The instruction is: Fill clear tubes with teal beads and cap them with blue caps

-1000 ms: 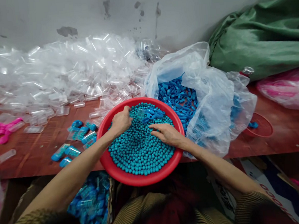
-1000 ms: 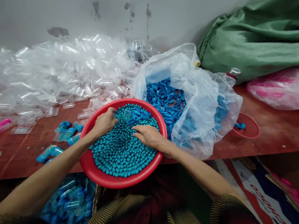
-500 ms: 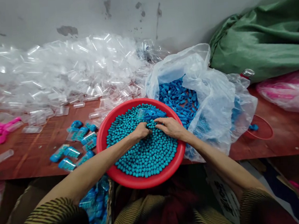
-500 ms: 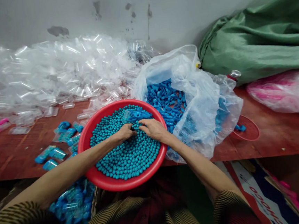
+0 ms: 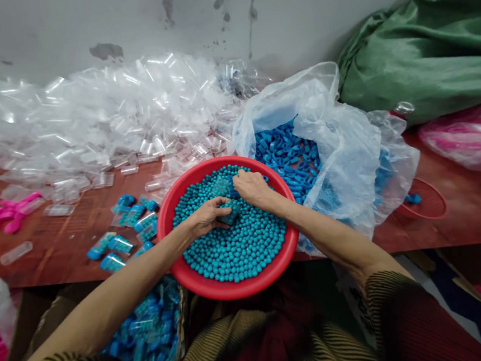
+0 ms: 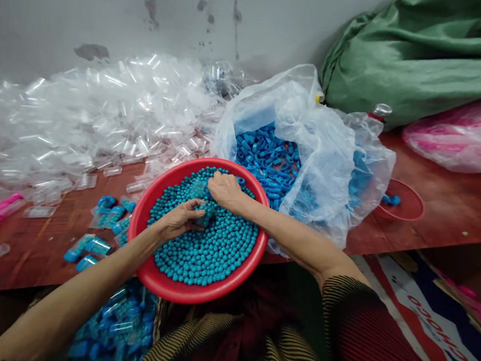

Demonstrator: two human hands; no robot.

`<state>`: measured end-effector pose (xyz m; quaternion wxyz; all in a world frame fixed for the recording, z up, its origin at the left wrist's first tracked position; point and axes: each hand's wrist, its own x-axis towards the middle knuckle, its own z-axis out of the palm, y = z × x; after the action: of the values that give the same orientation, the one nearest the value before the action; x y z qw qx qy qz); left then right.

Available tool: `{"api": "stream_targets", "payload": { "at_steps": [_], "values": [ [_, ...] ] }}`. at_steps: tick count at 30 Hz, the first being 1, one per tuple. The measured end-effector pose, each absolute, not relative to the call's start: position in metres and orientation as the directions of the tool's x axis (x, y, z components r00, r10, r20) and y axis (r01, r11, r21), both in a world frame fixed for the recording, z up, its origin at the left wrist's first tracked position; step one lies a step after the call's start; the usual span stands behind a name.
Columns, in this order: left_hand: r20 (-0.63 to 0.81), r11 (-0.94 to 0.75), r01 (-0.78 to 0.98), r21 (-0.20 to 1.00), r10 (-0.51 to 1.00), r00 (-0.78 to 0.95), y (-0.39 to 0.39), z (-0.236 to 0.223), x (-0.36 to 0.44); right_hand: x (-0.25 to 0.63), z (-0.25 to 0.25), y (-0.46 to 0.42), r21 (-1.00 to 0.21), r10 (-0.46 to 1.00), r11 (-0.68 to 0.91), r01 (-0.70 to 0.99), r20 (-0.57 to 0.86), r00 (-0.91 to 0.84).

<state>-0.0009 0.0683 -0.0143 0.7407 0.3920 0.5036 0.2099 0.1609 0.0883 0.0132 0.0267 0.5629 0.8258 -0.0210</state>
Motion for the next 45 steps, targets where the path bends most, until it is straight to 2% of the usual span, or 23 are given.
{"api": "stream_targets", "payload": {
  "at_steps": [4,6,11,16,19,24,26,30,33,37,40,45],
  "values": [
    [-0.525,0.437,0.319,0.841,0.803,0.282,0.061,-0.015,0.001,0.173,0.015,0.080,0.024,0.912,0.393,0.919,-0.134,-0.387],
    [-0.517,0.408,0.360,0.839,0.804,0.293,0.060,-0.017,0.003,0.181,0.016,0.074,0.028,0.912,0.390,0.921,-0.152,-0.381],
    [-0.541,0.464,0.284,0.839,0.767,0.346,0.064,-0.015,0.005,0.191,0.017,0.056,0.051,0.924,0.377,0.925,-0.090,-0.371],
    [-0.571,0.571,0.147,0.807,0.693,0.440,0.066,-0.011,0.003,0.197,0.018,0.044,-0.006,0.932,0.358,0.934,-0.058,-0.358],
    [-0.533,0.593,0.049,0.803,0.680,0.503,0.063,-0.009,0.003,0.202,0.019,0.040,-0.070,0.934,0.346,0.936,-0.064,-0.350],
    [-0.517,0.591,0.002,0.807,0.706,0.484,0.056,-0.005,0.000,0.208,0.016,0.036,-0.204,0.947,0.291,0.935,-0.077,-0.312],
    [-0.537,0.582,0.051,0.811,0.708,0.459,0.054,-0.006,0.000,0.210,0.013,0.035,-0.258,0.949,0.286,0.923,-0.060,-0.311],
    [-0.536,0.440,0.320,0.839,0.771,0.343,0.057,-0.014,0.009,0.216,0.008,0.036,-0.347,0.926,0.343,0.873,-0.035,-0.377],
    [-0.516,0.382,0.387,0.840,0.781,0.350,0.064,-0.023,0.027,0.224,0.007,0.038,-0.412,0.919,0.354,0.840,-0.013,-0.394],
    [-0.548,0.442,0.326,0.836,0.707,0.446,0.071,-0.027,0.046,0.235,0.012,0.038,-0.558,0.948,0.294,0.776,0.067,-0.311],
    [-0.549,0.496,0.254,0.830,0.652,0.523,0.071,-0.022,0.042,0.240,0.019,0.033,-0.630,0.951,0.274,0.727,0.065,-0.302],
    [-0.498,0.604,0.016,0.797,0.641,0.584,0.061,-0.010,0.015,0.233,0.027,0.027,-0.557,0.934,0.317,0.768,0.044,-0.354]
  ]
}}
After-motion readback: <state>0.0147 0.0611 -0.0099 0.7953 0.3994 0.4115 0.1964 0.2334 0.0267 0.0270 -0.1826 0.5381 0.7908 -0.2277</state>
